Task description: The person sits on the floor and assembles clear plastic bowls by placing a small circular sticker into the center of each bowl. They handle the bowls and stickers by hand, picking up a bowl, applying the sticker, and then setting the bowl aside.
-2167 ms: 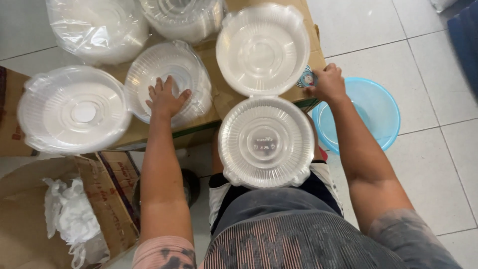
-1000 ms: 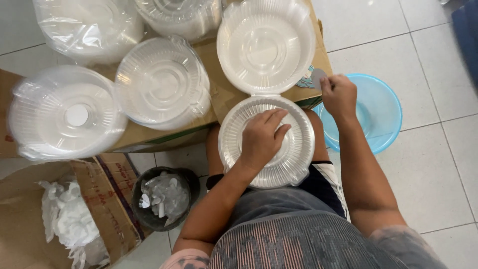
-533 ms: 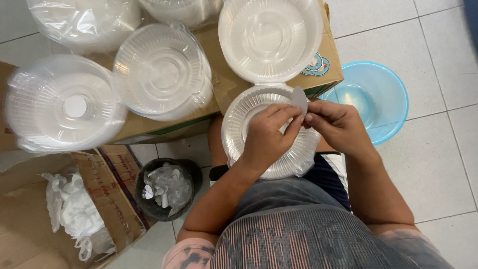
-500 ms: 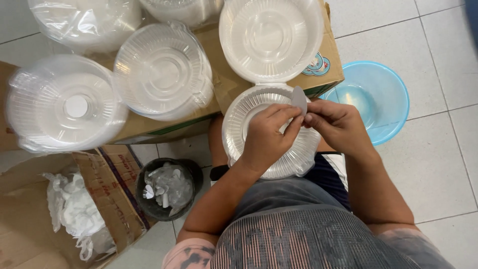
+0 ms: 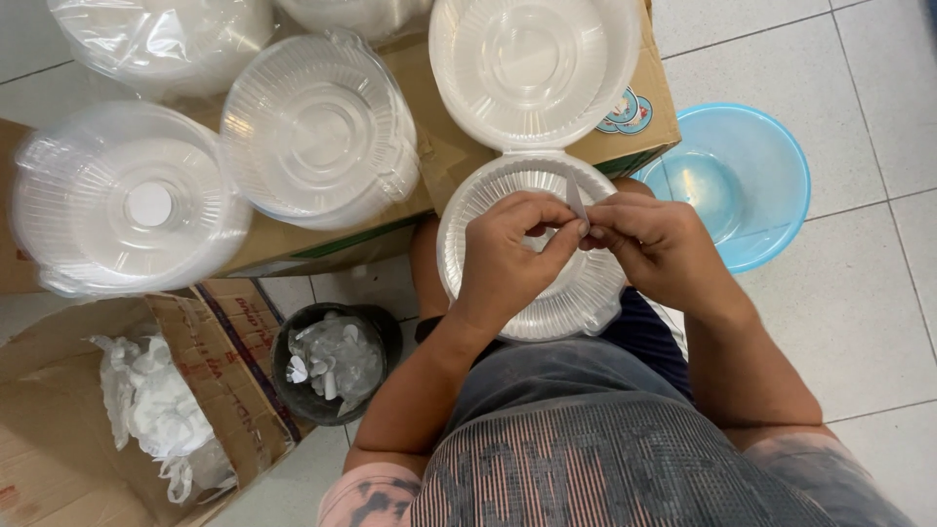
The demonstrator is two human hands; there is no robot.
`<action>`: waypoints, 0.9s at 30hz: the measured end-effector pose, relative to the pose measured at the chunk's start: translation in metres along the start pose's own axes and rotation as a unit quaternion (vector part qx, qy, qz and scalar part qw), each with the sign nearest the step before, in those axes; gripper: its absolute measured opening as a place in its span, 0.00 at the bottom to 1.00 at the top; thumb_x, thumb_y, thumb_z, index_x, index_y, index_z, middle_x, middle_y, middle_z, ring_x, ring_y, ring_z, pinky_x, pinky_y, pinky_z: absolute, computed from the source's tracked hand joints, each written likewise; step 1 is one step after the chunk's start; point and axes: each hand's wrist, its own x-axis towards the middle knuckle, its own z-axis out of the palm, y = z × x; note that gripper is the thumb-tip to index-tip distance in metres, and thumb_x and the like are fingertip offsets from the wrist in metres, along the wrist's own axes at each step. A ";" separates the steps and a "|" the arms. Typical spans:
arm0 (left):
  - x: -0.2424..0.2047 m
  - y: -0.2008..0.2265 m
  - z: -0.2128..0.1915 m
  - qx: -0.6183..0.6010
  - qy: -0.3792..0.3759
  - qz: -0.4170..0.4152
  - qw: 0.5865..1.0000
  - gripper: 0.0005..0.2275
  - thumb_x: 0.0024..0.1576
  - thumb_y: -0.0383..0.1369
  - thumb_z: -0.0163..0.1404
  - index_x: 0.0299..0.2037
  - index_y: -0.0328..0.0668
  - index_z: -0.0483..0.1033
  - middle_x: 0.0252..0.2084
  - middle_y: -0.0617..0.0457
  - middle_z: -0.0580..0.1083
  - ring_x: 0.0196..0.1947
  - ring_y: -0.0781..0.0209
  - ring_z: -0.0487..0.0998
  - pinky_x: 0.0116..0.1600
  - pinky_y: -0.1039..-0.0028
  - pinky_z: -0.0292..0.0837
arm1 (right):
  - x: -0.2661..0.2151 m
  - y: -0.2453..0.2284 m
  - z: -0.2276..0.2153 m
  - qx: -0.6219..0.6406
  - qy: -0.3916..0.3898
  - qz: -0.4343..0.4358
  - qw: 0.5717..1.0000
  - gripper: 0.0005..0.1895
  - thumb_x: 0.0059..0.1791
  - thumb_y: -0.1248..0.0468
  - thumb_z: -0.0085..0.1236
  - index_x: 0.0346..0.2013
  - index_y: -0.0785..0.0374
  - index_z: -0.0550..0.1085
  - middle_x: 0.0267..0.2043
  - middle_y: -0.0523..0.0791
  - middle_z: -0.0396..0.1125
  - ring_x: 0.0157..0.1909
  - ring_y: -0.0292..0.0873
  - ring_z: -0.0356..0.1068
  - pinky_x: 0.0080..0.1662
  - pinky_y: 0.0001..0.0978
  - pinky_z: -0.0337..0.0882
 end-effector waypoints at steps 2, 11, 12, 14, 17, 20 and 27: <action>0.001 0.007 -0.003 -0.007 -0.001 -0.001 1.000 0.03 0.52 0.29 0.63 0.34 0.42 0.83 0.34 0.52 0.81 0.35 0.57 0.85 0.40 0.77 0.81 | 0.003 -0.001 -0.001 0.005 -0.004 -0.003 1.000 0.08 0.52 0.77 0.58 0.43 0.69 0.82 0.32 0.50 0.74 0.32 0.45 0.76 0.37 0.37 0.76; 0.000 0.007 -0.009 -0.035 -0.030 -0.040 0.998 0.04 0.52 0.31 0.63 0.33 0.41 0.83 0.35 0.50 0.81 0.37 0.57 0.85 0.42 0.76 0.82 | 0.005 -0.002 0.002 0.000 -0.006 -0.027 1.000 0.06 0.50 0.75 0.62 0.39 0.66 0.83 0.31 0.48 0.75 0.32 0.46 0.76 0.37 0.36 0.75; 0.000 0.007 -0.010 -0.043 -0.039 -0.051 0.997 0.05 0.52 0.31 0.63 0.33 0.40 0.83 0.35 0.49 0.81 0.37 0.56 0.85 0.42 0.75 0.82 | 0.004 -0.002 0.002 -0.015 -0.003 -0.032 0.999 0.05 0.51 0.74 0.63 0.39 0.65 0.83 0.32 0.47 0.74 0.31 0.46 0.76 0.36 0.36 0.75; 0.000 0.008 -0.009 -0.054 -0.035 -0.055 0.996 0.05 0.53 0.31 0.63 0.33 0.40 0.83 0.35 0.49 0.81 0.37 0.55 0.85 0.42 0.75 0.82 | 0.003 -0.003 0.004 -0.031 0.003 -0.038 0.999 0.05 0.52 0.74 0.62 0.38 0.65 0.83 0.32 0.47 0.75 0.32 0.47 0.76 0.36 0.36 0.74; -0.001 0.009 -0.009 -0.062 -0.033 -0.061 0.996 0.04 0.53 0.30 0.63 0.34 0.40 0.83 0.35 0.49 0.81 0.37 0.54 0.85 0.42 0.74 0.83 | 0.002 -0.003 0.007 -0.048 0.014 -0.043 0.998 0.04 0.53 0.73 0.62 0.38 0.64 0.83 0.33 0.47 0.75 0.32 0.47 0.76 0.36 0.35 0.74; 0.000 0.010 -0.011 -0.066 -0.032 -0.062 0.995 0.03 0.53 0.29 0.62 0.34 0.38 0.83 0.35 0.48 0.81 0.38 0.53 0.85 0.42 0.74 0.83 | 0.002 -0.002 0.010 -0.049 0.028 -0.046 0.997 0.04 0.53 0.73 0.62 0.38 0.65 0.82 0.33 0.46 0.75 0.31 0.46 0.75 0.36 0.34 0.74; 0.001 0.012 -0.012 -0.075 -0.022 -0.053 0.996 0.02 0.54 0.26 0.61 0.35 0.36 0.83 0.35 0.45 0.80 0.38 0.51 0.85 0.42 0.72 0.83 | 0.003 -0.001 0.014 -0.050 0.046 -0.055 0.996 0.04 0.52 0.74 0.62 0.37 0.64 0.82 0.32 0.45 0.74 0.29 0.45 0.75 0.33 0.33 0.74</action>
